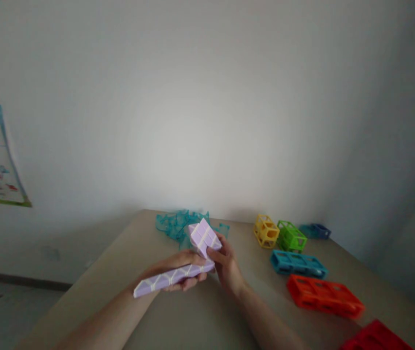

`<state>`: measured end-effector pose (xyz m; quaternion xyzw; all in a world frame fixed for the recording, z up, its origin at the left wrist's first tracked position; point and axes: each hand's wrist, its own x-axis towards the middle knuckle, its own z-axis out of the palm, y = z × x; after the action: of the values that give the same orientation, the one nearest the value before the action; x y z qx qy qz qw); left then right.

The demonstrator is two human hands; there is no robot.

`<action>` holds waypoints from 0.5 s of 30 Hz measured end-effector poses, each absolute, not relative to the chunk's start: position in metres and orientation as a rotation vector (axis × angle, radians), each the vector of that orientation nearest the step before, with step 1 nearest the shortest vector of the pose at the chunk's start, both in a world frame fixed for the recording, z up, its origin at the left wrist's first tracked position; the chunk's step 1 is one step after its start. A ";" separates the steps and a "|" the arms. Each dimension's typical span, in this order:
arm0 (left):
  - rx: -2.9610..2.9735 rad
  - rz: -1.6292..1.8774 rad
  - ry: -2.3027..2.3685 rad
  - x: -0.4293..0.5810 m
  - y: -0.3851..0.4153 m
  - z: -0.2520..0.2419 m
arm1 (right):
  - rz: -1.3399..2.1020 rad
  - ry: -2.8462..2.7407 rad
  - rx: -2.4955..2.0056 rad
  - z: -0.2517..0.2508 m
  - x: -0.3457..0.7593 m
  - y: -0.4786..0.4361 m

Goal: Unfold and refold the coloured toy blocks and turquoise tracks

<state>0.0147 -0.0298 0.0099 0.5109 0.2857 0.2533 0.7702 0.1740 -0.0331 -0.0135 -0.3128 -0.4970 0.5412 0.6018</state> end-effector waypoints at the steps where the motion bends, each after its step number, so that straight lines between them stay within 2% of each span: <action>1: 1.108 0.570 0.675 0.019 -0.030 0.010 | 1.171 -1.184 -0.794 -0.013 0.174 -0.033; 7: 1.152 0.756 0.810 0.042 -0.028 -0.013 | 0.418 -1.567 -0.999 -0.007 0.167 -0.045; 11: 1.125 0.821 0.834 0.051 -0.032 -0.021 | 0.348 -1.535 -1.077 -0.003 0.163 -0.051; 15: 1.079 0.908 0.768 0.053 -0.033 -0.012 | 0.480 -1.327 -1.137 -0.006 0.165 -0.048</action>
<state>0.0533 -0.0331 -0.0117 0.4834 0.3442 0.4069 0.6945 0.1646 -0.0482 -0.0058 -0.4940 -0.5763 0.2087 0.6167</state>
